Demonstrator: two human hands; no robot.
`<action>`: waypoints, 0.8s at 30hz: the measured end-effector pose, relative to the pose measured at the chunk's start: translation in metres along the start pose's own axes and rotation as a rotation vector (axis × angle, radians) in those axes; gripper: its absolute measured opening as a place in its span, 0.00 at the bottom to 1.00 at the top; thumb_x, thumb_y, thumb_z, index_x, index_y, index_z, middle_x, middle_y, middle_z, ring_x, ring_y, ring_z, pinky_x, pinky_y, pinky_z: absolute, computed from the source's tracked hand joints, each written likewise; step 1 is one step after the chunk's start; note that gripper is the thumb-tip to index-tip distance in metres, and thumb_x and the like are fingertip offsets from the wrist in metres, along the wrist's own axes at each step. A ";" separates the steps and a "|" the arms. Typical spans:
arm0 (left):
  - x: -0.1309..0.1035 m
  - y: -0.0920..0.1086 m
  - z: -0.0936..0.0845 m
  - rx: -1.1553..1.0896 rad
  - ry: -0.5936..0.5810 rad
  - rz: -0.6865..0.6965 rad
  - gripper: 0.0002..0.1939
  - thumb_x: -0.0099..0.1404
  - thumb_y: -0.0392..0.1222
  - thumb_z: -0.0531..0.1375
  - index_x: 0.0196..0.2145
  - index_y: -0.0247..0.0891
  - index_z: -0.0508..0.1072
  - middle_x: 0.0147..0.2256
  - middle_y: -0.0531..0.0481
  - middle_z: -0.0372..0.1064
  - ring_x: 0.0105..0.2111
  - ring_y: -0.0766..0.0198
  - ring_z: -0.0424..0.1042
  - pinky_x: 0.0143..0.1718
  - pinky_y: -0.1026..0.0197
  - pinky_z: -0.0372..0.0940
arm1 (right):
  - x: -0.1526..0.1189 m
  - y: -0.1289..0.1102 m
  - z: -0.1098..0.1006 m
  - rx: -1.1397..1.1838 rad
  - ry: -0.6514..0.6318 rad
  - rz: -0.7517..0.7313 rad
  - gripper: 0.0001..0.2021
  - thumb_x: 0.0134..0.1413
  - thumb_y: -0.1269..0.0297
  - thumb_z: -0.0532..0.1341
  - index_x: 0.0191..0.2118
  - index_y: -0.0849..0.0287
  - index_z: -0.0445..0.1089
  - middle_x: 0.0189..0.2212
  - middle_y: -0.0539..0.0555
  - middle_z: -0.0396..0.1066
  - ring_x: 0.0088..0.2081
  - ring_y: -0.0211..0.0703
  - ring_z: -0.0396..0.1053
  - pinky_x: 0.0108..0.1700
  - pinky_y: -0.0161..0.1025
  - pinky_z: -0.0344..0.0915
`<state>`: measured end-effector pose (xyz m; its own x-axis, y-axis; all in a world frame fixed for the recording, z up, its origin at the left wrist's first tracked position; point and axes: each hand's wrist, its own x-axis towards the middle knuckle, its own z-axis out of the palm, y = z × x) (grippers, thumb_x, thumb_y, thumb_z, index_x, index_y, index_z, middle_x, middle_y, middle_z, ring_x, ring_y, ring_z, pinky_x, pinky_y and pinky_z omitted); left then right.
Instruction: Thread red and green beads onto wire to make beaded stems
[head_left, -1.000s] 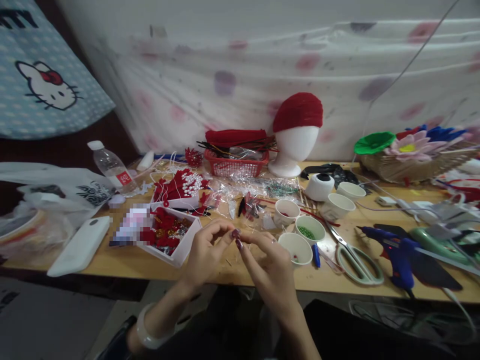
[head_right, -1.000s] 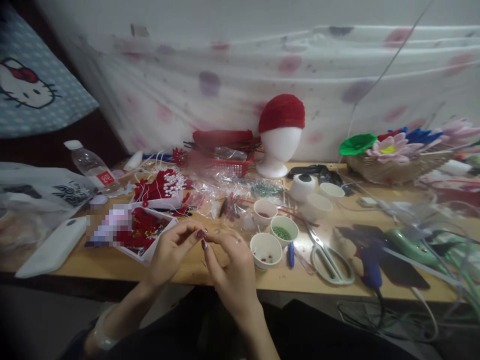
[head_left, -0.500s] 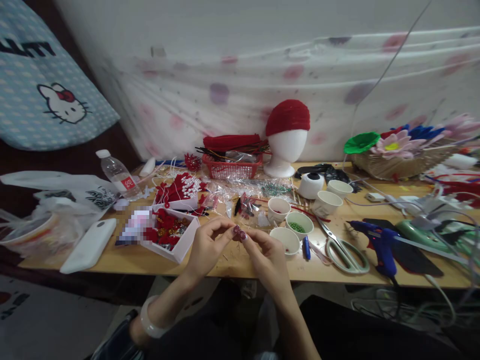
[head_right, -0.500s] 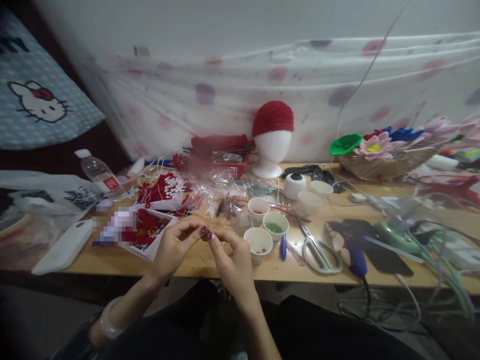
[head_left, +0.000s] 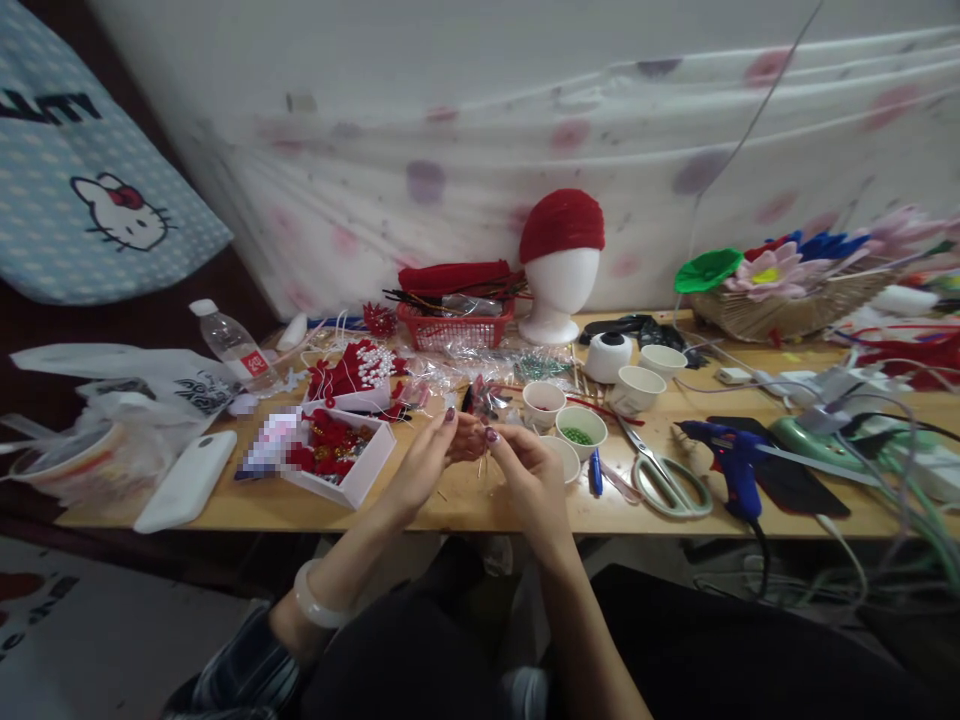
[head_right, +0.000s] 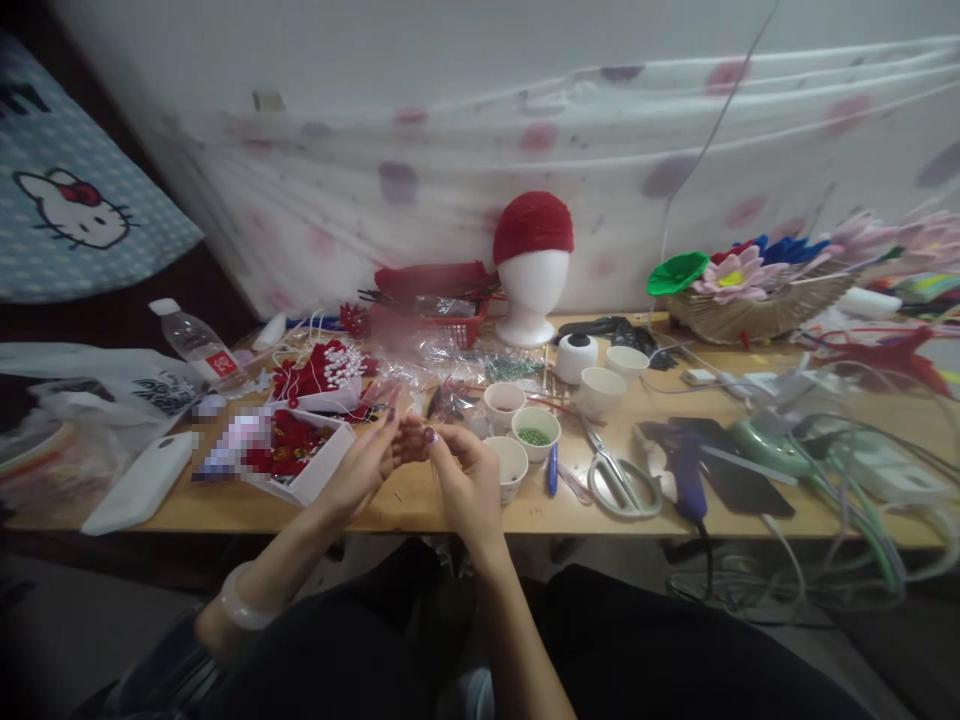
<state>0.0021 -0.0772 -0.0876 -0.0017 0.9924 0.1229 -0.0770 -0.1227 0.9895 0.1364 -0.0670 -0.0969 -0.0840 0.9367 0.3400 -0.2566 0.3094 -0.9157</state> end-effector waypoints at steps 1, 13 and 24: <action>0.001 -0.005 0.002 -0.009 -0.042 -0.015 0.31 0.66 0.66 0.51 0.42 0.34 0.75 0.34 0.42 0.77 0.35 0.57 0.77 0.42 0.54 0.70 | 0.001 -0.001 -0.001 0.017 0.025 0.002 0.08 0.56 0.60 0.64 0.35 0.57 0.78 0.31 0.52 0.80 0.34 0.45 0.76 0.39 0.41 0.71; -0.013 -0.006 -0.007 0.157 -0.184 -0.018 0.23 0.59 0.61 0.63 0.30 0.35 0.77 0.23 0.52 0.68 0.25 0.64 0.67 0.34 0.60 0.65 | 0.004 -0.011 -0.011 0.320 0.118 0.103 0.09 0.53 0.56 0.66 0.32 0.56 0.72 0.30 0.52 0.76 0.35 0.44 0.75 0.45 0.44 0.72; -0.019 -0.021 -0.036 0.328 -0.129 -0.078 0.23 0.59 0.60 0.61 0.28 0.34 0.77 0.20 0.50 0.71 0.23 0.63 0.69 0.31 0.61 0.65 | -0.010 -0.004 0.005 0.316 -0.032 0.067 0.13 0.57 0.51 0.64 0.30 0.55 0.68 0.23 0.47 0.67 0.26 0.38 0.67 0.33 0.37 0.69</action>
<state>-0.0321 -0.0936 -0.1136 0.1186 0.9924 0.0341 0.2522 -0.0634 0.9656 0.1332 -0.0788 -0.0953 -0.1395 0.9459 0.2928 -0.5357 0.1765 -0.8257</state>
